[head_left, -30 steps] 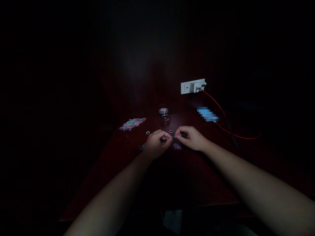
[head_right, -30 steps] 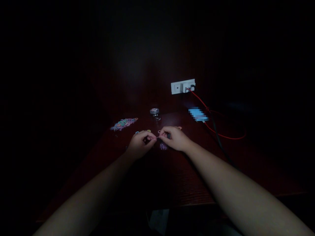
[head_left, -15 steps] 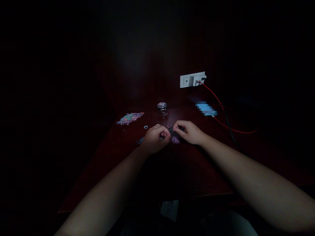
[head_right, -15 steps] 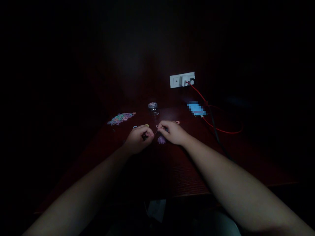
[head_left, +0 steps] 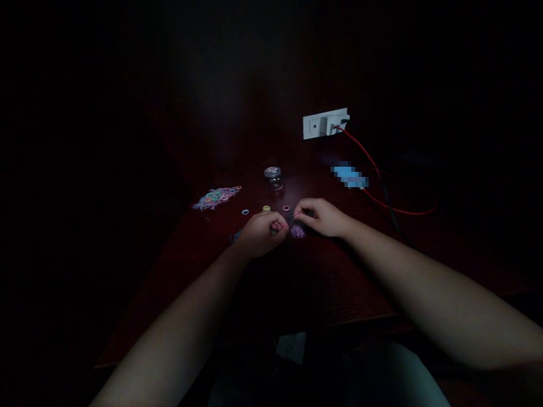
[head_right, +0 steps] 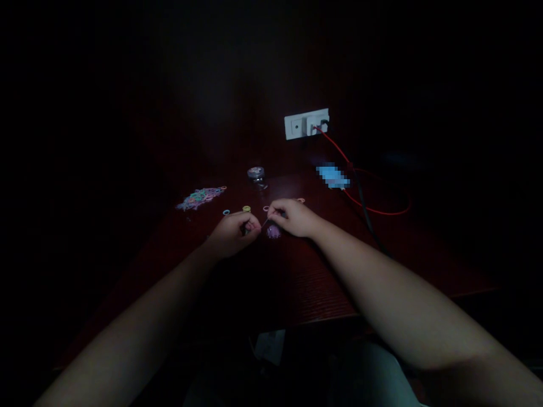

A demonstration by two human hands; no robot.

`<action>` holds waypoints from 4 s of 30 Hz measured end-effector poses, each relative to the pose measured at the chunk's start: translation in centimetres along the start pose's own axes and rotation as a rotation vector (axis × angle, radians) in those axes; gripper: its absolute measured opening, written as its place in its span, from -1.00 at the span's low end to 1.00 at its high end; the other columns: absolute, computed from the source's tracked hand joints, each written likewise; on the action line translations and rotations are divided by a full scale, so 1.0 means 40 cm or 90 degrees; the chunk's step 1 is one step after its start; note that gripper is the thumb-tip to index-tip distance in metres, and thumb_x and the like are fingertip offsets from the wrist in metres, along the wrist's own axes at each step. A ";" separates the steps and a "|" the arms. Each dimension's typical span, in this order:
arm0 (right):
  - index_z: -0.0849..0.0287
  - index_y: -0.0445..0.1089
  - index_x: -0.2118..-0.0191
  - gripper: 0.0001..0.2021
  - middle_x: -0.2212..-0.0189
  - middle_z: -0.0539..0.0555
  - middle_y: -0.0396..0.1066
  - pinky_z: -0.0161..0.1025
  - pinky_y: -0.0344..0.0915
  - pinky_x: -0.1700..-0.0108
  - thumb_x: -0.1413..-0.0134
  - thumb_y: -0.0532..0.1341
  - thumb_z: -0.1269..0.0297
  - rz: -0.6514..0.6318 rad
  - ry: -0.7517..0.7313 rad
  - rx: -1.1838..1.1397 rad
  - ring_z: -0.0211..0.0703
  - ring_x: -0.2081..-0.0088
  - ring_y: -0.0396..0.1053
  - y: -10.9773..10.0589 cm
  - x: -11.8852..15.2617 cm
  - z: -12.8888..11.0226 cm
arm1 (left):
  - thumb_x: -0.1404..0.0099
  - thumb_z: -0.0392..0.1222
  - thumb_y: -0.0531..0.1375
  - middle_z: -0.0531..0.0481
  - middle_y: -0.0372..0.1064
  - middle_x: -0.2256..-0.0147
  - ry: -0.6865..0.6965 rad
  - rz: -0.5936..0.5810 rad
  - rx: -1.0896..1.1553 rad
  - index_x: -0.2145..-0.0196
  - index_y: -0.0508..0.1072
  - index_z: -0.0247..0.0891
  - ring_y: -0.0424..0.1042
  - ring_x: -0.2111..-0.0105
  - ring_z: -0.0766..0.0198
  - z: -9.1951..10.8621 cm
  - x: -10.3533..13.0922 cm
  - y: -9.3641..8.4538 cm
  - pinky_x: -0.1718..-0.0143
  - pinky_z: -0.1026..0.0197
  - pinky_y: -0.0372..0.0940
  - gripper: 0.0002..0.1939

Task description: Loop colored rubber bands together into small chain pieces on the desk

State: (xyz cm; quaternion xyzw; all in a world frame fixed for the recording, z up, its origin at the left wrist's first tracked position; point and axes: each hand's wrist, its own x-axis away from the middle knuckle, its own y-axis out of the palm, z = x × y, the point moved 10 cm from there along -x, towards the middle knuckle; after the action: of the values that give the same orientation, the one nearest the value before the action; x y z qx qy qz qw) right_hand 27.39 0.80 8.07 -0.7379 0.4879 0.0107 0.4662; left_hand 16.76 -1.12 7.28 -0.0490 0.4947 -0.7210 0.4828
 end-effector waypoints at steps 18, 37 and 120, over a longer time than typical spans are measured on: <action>0.26 0.48 0.36 -0.84 0.39 0.09 0.44 -0.28 0.23 0.26 -0.08 0.20 0.29 0.009 -0.026 0.002 -0.22 0.34 0.36 -0.015 -0.002 0.004 | -0.10 -0.33 0.17 0.07 0.38 0.48 0.012 0.017 0.008 0.44 0.43 -0.27 0.32 0.49 0.41 0.021 0.000 -0.008 0.44 0.34 0.24 -0.95; 0.25 0.49 0.32 -0.83 0.38 0.09 0.44 -0.28 0.22 0.23 -0.13 0.15 0.34 -0.082 -0.021 0.061 -0.21 0.32 0.36 0.026 0.000 -0.002 | -0.14 -0.37 0.15 0.04 0.43 0.36 0.021 0.040 -0.067 0.29 0.49 -0.23 0.36 0.34 0.30 0.015 -0.007 -0.013 0.21 0.22 0.27 -0.81; 0.19 0.48 0.30 -0.76 0.38 0.08 0.50 -0.29 0.20 0.30 -0.01 0.08 0.51 0.078 0.258 0.264 -0.18 0.38 0.38 -0.134 0.015 0.145 | -0.26 -0.25 0.13 0.06 0.54 0.22 0.122 -0.088 -0.132 0.27 0.54 -0.17 0.46 0.17 0.24 0.013 -0.001 0.043 0.00 0.08 0.24 -0.83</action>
State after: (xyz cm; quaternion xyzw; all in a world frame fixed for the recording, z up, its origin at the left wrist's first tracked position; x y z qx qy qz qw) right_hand 34.16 4.91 8.14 -0.5835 0.6062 -0.2083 0.4986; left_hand 18.17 -1.51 6.25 -0.0635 0.6058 -0.6987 0.3752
